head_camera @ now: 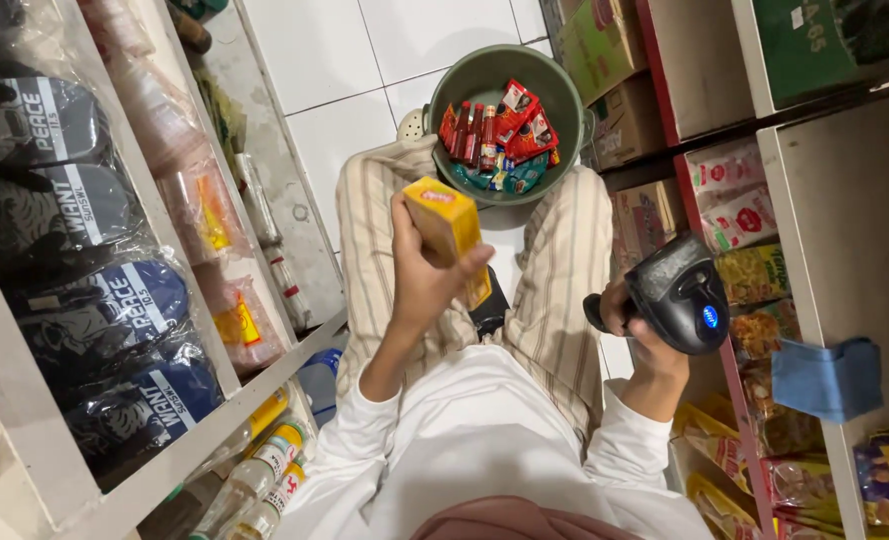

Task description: Organize grocery items and snacks on retail shelves while scanning barcodes.

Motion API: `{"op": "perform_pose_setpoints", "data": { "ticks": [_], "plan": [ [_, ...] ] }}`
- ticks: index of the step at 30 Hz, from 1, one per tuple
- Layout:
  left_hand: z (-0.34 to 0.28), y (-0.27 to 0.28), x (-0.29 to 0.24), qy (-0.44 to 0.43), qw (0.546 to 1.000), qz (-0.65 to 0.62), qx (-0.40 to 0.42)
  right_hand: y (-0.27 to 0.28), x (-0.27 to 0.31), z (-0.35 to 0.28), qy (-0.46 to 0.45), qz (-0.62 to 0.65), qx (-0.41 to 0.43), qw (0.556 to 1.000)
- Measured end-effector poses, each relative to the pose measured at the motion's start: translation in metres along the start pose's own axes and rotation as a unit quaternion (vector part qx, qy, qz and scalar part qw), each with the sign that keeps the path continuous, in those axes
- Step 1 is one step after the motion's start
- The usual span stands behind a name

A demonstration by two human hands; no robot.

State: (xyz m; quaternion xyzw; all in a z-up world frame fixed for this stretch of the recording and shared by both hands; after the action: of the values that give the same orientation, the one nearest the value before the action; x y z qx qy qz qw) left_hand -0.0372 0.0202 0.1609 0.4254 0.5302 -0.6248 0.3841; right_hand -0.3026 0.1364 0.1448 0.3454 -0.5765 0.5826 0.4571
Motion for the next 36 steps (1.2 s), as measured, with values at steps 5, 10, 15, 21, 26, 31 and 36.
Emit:
{"op": "perform_pose_setpoints", "data": {
  "ticks": [5,10,15,21,26,31,36],
  "plan": [
    [0.002,-0.004,0.019,0.141,0.979,-0.112,-0.095,0.009,-0.009,-0.01,-0.015,0.006,-0.009,1.0],
    [0.011,-0.003,0.015,0.232,0.934,-0.269,-0.034,0.007,-0.01,-0.01,-0.026,0.004,-0.015,1.0],
    [0.013,0.0,0.037,0.32,0.823,-0.467,-0.056,0.007,-0.011,-0.012,-0.03,0.01,-0.038,0.999],
    [0.015,-0.004,0.051,0.338,0.752,-0.565,-0.037,0.009,-0.015,-0.016,-0.042,0.004,-0.044,0.998],
    [0.018,-0.003,0.055,0.346,0.723,-0.596,-0.047,0.003,-0.012,-0.029,-0.083,-0.053,-0.056,0.994],
    [0.021,0.006,0.067,0.341,0.723,-0.598,-0.057,0.028,-0.032,-0.062,-0.037,-0.289,-0.024,0.956],
    [0.022,0.006,0.065,0.34,0.758,-0.552,-0.067,0.013,-0.038,-0.062,-0.027,-0.385,0.093,0.918]
  ]
}}
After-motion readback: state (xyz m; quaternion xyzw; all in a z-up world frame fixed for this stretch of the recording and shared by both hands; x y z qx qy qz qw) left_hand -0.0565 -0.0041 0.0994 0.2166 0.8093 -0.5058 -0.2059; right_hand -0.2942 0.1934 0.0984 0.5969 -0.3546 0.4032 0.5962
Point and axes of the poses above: each hand's wrist, its own z-axis towards the middle knuckle, its own y-axis out of the back of the hand, x = y × z, the point moved 2 cm from there along z, towards the middle knuckle, and after that the axes turned 3 degrees about -x, right-handed, at the moved point
